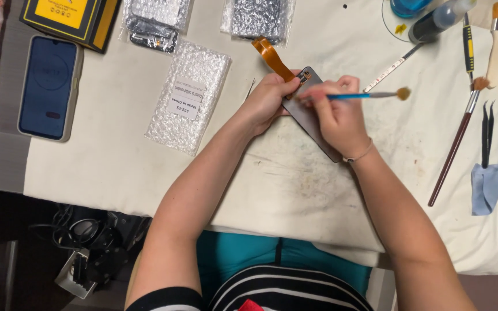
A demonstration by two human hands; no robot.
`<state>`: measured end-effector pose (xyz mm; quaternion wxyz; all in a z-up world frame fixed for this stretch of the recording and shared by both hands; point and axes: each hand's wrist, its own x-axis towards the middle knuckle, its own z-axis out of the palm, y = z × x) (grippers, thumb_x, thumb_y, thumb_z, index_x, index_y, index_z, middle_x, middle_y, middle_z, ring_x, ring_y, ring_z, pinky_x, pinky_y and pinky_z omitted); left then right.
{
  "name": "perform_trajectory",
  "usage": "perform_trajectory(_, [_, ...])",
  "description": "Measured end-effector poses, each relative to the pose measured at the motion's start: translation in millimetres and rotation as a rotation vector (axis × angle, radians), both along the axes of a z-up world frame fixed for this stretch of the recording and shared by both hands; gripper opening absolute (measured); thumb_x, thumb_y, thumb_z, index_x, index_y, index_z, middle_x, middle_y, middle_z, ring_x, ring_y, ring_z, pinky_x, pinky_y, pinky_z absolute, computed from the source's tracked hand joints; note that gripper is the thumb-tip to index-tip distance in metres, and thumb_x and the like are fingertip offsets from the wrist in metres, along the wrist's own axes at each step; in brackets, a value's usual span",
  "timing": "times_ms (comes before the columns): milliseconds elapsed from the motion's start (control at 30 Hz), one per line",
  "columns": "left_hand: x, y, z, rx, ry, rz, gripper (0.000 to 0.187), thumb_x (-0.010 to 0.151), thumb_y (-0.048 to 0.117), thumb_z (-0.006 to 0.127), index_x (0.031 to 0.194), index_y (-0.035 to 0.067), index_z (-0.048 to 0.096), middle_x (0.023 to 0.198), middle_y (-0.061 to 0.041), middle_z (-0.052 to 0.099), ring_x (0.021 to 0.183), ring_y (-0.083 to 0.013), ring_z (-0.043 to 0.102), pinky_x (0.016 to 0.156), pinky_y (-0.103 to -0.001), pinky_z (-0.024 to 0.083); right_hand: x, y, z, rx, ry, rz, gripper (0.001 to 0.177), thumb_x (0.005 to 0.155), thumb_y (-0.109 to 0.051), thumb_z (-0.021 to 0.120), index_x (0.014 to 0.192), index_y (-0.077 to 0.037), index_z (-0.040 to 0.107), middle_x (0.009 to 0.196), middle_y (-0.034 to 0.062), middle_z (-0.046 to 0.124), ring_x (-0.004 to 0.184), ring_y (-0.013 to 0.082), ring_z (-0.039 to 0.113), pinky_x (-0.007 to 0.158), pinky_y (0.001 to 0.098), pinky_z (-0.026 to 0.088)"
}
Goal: Cleaning a mobile phone screen component using liquid cleaner and brushes at a repair station.
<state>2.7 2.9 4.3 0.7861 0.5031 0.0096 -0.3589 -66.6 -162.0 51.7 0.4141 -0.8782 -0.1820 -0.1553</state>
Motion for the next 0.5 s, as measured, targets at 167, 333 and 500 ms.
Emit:
perform_trajectory(167, [-5.2, 2.8, 21.4, 0.014, 0.003, 0.008, 0.039, 0.105, 0.02, 0.053, 0.126, -0.012, 0.055, 0.096, -0.023, 0.075, 0.087, -0.0299, 0.078, 0.076, -0.044, 0.067, 2.5, -7.0, -7.5, 0.054, 0.038, -0.055, 0.032, 0.117, -0.022, 0.048, 0.101, -0.012, 0.074, 0.079, 0.0001, 0.072, 0.078, 0.018, 0.067, 0.1, 0.0312, 0.033])
perform_trajectory(333, [-6.7, 4.7, 28.6, 0.019, -0.011, 0.001, 0.035, 0.104, 0.021, 0.053, 0.117, -0.011, 0.059, 0.078, -0.01, 0.068, 0.076, -0.0206, 0.075, 0.074, -0.042, 0.066, 2.2, -1.6, -3.3, 0.045, 0.044, 0.061, 0.027, 0.114, -0.021, 0.054, 0.098, -0.015, 0.074, 0.078, -0.0023, 0.073, 0.079, 0.0184, 0.069, 0.099, 0.0313, 0.034])
perform_trajectory(500, [-6.8, 4.6, 38.7, 0.029, -0.049, 0.003, 0.032, 0.104, 0.019, 0.05, 0.112, -0.01, 0.061, 0.075, -0.008, 0.066, 0.069, -0.0197, 0.074, 0.071, -0.042, 0.067, 5.8, -10.6, -1.5, -0.015, 0.007, -0.079, 0.029, 0.117, -0.02, 0.05, 0.105, -0.014, 0.076, 0.078, -0.0016, 0.072, 0.077, 0.0189, 0.063, 0.101, 0.0301, 0.033])
